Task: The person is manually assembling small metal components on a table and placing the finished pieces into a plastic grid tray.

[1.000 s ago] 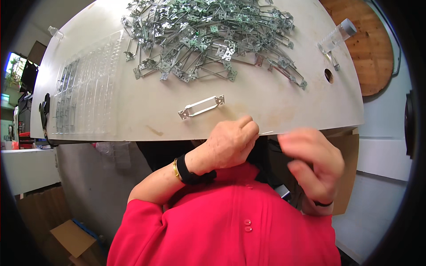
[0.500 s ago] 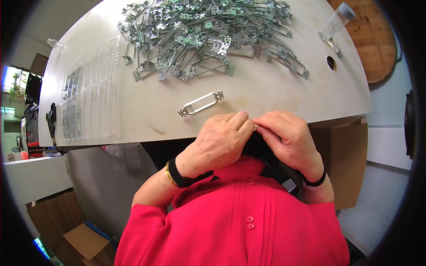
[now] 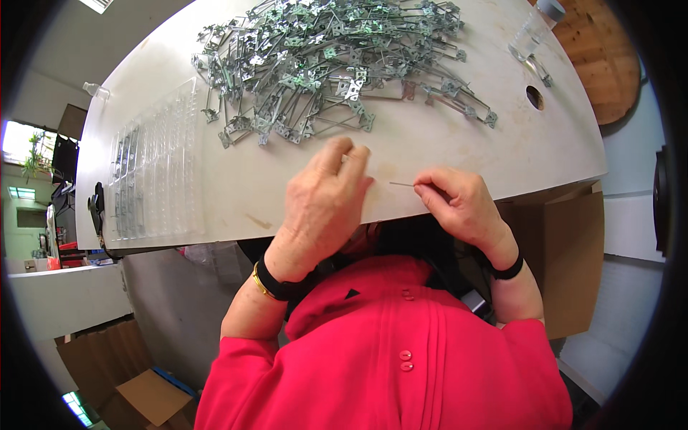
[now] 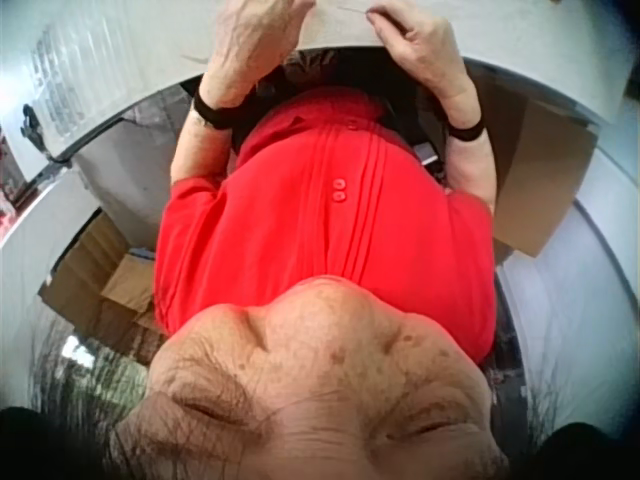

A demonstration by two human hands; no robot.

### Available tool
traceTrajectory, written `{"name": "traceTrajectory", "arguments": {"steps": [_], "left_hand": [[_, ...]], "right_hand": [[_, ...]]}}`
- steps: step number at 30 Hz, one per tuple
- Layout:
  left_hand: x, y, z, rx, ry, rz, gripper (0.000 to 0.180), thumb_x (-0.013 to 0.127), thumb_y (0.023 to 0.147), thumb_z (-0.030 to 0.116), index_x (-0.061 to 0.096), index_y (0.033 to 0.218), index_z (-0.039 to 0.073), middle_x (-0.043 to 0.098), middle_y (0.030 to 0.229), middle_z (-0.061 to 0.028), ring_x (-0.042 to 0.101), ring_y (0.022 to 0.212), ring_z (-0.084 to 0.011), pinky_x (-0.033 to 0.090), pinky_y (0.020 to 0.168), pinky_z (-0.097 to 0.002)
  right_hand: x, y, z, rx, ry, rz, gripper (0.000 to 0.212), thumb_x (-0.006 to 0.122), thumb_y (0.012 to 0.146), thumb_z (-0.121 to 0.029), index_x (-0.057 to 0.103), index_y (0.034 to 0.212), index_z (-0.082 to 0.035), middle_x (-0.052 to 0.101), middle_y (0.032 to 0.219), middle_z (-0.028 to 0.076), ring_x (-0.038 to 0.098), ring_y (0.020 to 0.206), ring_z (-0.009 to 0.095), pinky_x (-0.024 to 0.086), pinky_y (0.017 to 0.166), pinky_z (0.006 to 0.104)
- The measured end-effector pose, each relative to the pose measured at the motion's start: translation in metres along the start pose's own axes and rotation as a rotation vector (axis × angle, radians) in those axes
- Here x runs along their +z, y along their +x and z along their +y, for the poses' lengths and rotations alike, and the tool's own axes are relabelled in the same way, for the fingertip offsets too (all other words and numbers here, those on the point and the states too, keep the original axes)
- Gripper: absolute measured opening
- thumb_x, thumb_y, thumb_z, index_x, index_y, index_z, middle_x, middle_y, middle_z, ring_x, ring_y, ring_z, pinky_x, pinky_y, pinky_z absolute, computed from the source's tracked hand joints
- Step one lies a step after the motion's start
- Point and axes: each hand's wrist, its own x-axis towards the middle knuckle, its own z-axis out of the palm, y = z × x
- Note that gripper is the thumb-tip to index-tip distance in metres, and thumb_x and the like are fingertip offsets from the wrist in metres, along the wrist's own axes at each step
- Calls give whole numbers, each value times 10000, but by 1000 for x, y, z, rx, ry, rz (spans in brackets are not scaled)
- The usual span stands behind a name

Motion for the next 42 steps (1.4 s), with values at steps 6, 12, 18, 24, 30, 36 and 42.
{"name": "traceTrajectory", "arguments": {"steps": [6,12,18,24,30,36,42], "left_hand": [[8,6,-29,-41,152,-108,222,785,913,86,693,1109,35,686,1061,-151,690,975,-361,553,809,-458],[-4,14,-25,-14,16,2,114,747,928,15,637,960,24,642,909,-121,679,886,-331,564,740,-420],[-13,11,-13,-226,-449,235,122,755,982,-28,638,998,2,655,892,-78,680,717,-177,538,630,-292],[-6,-18,-25,-453,-740,203,103,730,1037,17,634,1004,-1,657,836,-3,629,673,-57,525,612,-242],[-12,-46,-53,-449,-413,90,183,789,982,65,619,942,12,651,807,-55,587,618,-130,457,563,-327],[-17,-55,-45,-373,-134,-11,242,809,966,180,629,933,22,650,846,-132,604,657,-304,487,611,-423],[-13,-54,-40,-327,37,57,222,800,959,177,672,1047,18,687,983,-148,680,768,-350,541,671,-446]], "right_hand": [[9,14,23,122,298,79,60,714,1024,-84,716,1035,-25,712,834,30,656,747,78,518,673,279],[8,18,33,207,529,107,79,711,1060,-114,725,1057,-36,700,848,-25,651,767,50,521,690,237],[3,16,30,214,565,116,90,699,1076,-146,724,1094,-61,689,829,-28,615,734,42,494,666,217],[5,18,29,226,534,139,96,681,1079,-147,722,1095,-62,688,831,-31,607,729,37,489,662,217],[12,18,30,215,522,164,88,686,1060,-101,731,1097,-35,664,842,-44,602,739,40,502,672,234],[25,15,14,248,429,128,100,680,1045,-83,734,1106,-23,659,810,-44,570,730,29,470,658,236],[34,17,-4,180,293,62,104,678,1059,-83,737,1134,-42,612,831,-77,517,728,10,430,651,219]]}}
